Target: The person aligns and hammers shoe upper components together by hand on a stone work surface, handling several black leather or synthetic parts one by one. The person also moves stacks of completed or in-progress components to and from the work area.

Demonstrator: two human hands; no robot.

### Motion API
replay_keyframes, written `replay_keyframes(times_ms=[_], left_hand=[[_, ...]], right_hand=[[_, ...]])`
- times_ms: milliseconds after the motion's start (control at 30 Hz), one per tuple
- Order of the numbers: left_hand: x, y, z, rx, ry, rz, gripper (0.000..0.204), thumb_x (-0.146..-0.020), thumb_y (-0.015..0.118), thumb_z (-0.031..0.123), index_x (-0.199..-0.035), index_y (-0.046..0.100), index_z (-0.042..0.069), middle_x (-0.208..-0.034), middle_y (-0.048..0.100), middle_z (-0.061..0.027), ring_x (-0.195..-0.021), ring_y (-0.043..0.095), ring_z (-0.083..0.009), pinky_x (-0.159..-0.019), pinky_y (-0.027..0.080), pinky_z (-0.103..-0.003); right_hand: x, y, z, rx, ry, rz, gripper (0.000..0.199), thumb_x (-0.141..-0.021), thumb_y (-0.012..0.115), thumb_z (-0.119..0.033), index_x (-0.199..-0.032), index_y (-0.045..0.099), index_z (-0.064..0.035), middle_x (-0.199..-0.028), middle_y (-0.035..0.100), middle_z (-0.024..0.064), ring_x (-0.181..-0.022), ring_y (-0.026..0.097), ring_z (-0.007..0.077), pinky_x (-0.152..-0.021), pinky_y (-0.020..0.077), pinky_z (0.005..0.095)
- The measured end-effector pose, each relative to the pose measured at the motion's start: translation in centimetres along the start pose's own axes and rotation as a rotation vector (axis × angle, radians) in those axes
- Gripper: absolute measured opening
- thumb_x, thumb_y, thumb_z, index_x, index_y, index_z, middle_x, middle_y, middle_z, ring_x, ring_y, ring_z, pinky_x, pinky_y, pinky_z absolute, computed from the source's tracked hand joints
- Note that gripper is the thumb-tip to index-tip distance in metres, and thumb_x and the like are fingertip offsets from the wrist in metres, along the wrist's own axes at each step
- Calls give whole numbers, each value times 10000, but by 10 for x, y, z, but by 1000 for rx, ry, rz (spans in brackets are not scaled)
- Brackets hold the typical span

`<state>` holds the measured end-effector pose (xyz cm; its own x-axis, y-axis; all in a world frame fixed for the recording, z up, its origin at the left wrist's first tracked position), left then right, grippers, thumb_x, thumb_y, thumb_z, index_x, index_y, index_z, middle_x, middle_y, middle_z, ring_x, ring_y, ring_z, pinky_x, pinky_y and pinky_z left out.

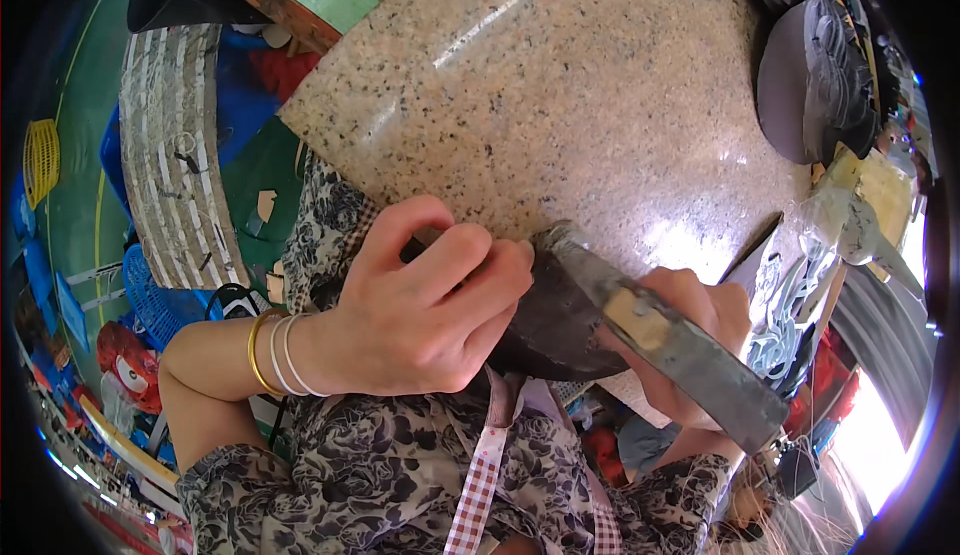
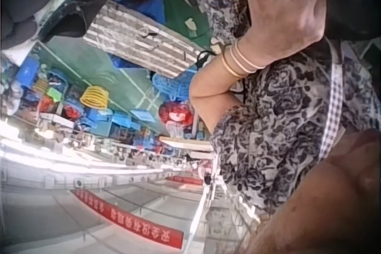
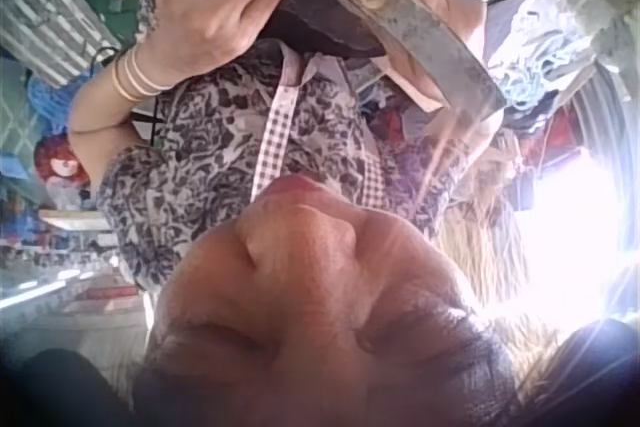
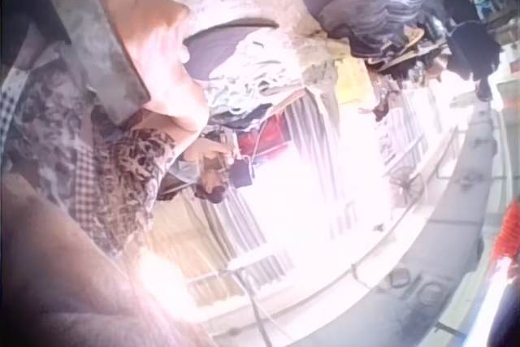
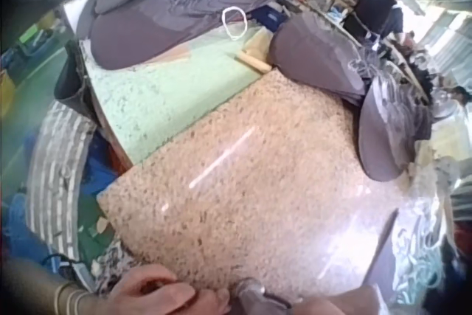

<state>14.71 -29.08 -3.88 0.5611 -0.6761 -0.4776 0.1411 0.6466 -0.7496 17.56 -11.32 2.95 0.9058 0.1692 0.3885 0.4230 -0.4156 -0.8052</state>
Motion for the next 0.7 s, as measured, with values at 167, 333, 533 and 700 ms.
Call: replay_keyframes(times_ms=[167, 333, 533, 700], left_hand=[[6, -3, -1, 111, -43, -3, 333, -551, 760, 168, -860, 696, 62, -804, 563, 8, -677, 488, -171, -661, 425, -328], [25, -10, -6, 183, 1, -90, 435, -563, 755, 263, -969, 690, 124, -768, 492, 10, -718, 491, -176, -644, 416, -319], [-18, -17, 2, 318, 325, -191, 195, -669, 727, 153, -823, 653, 59, -750, 519, -23, -670, 528, -173, -487, 413, -277], [-101, -16, 38, 616, 618, -286, 118, -711, 708, 134, -731, 628, 50, -728, 526, -41, -636, 535, -167, -456, 440, -265]], right_hand=[[10, 7, -5, 3, 10, -1, 343, -640, 794, -190, -879, 582, -64, -666, 595, 68, -565, 522, 249, -560, 399, 362], [-11, -3, -20, -98, 37, 56, 281, -688, 752, -181, -869, 591, -39, -632, 590, 63, -553, 552, 236, -515, 406, 326], [16, -16, -3, -128, -228, -168, 287, -788, 554, -209, -1000, 502, -22, -613, 524, 123, -556, 569, 316, -511, 455, 399], [98, -47, 35, -277, 229, 1061, 130, -862, 578, -133, -915, 573, -15, -634, 507, 13, -507, 450, 98, -441, 325, 253]])
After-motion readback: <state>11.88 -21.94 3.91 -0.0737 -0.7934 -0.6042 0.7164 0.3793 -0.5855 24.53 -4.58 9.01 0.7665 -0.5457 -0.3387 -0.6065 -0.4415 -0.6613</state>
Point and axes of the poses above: each hand's wrist, its own x-axis away from the middle knuckle, its own y-axis out of the palm, z = x × y, the point moved 3 cm from there along -x, towards the middle knuckle
